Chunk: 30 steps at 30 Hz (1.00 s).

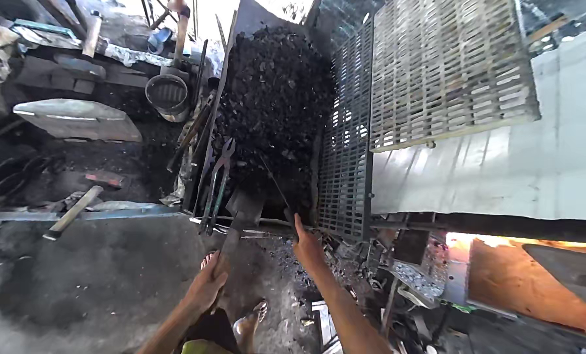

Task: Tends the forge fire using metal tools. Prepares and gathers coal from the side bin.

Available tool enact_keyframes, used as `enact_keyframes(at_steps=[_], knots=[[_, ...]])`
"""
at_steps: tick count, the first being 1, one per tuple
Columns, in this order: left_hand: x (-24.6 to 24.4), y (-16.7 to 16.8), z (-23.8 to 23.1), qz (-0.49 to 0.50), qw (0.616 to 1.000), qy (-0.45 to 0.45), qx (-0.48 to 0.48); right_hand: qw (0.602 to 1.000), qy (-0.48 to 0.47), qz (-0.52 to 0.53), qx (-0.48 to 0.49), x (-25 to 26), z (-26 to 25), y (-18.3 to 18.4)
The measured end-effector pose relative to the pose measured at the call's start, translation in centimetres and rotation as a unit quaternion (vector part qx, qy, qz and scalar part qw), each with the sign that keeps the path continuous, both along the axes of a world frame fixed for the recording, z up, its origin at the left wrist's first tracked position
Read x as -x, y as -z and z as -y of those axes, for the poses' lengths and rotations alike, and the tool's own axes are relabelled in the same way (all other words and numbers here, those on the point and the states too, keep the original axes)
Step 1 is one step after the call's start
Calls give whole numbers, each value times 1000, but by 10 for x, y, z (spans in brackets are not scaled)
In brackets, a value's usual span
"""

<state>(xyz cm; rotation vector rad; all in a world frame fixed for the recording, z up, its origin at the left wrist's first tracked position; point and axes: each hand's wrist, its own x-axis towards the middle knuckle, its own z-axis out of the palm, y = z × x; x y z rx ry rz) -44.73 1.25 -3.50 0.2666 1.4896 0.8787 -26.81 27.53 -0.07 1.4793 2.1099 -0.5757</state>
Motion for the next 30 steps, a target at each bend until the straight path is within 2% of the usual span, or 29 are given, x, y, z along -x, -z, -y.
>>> enact_keyframes(at_steps=[3, 7, 10, 14, 18, 20, 23, 26, 28, 30], knots=[[19, 19, -53, -4, 999, 30, -32, 999, 39, -18, -18, -16, 12, -23], [29, 44, -106, -32, 996, 53, -59, 998, 61, 15, -30, 0, -30, -18], [27, 53, -107, -49, 995, 62, -61, 997, 73, 17, -3, -20, -12, -3], [26, 56, -93, -61, 992, 91, -64, 992, 112, -44, -26, -52, 29, -12], [21, 77, -111, -67, 991, 98, -57, 990, 138, -13, -4, -39, 14, -1], [19, 88, -122, -82, 989, 111, -51, 990, 139, -16, 24, -39, 28, 10], [18, 92, -120, -90, 988, 113, -58, 986, 151, -65, 5, -48, 55, -1], [16, 85, -113, -74, 989, 114, -65, 979, 185, -87, -31, -45, 40, -11], [13, 88, -118, -75, 989, 116, -59, 978, 197, -70, -25, -38, 21, -4], [12, 96, -128, -90, 987, 116, -61, 981, 187, -51, -10, -37, 27, 5]])
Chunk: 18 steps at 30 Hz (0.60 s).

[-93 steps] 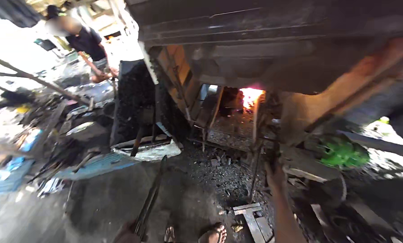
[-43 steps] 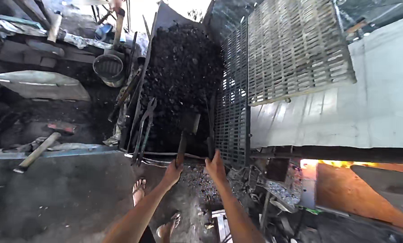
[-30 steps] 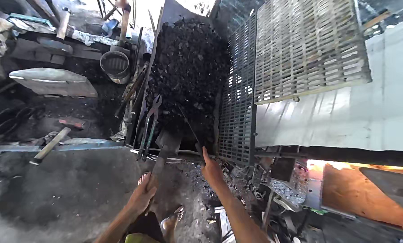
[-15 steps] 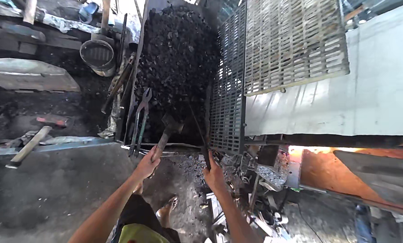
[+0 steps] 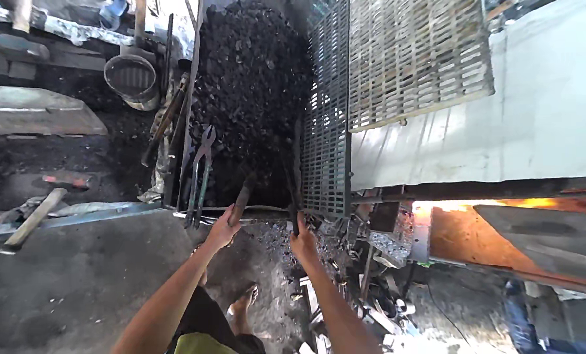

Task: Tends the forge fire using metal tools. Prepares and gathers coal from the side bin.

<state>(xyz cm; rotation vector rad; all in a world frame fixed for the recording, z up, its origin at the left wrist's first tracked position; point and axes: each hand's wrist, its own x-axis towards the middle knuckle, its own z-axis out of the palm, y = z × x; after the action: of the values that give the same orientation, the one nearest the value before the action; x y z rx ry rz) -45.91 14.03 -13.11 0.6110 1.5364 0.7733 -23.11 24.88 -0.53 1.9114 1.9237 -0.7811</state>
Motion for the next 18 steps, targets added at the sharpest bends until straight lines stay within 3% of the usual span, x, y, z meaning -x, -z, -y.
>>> enact_keyframes(at_steps=[5, 8, 11, 14, 18], knots=[[2, -1, 9, 15, 999, -26, -26, 996, 37, -74, -42, -21, 37, 0], [5, -12, 26, 10, 998, -33, -47, 982, 98, -147, -66, -15, 10, 15], [8, -33, 39, -4, 996, -30, -80, 969, 114, -214, -56, -6, -24, 63], [7, -64, 50, -36, 994, -20, -103, 966, 68, -249, 5, 1, -42, 87], [-15, -119, 67, -110, 988, 4, -107, 979, -51, -192, -35, -12, -22, 68]])
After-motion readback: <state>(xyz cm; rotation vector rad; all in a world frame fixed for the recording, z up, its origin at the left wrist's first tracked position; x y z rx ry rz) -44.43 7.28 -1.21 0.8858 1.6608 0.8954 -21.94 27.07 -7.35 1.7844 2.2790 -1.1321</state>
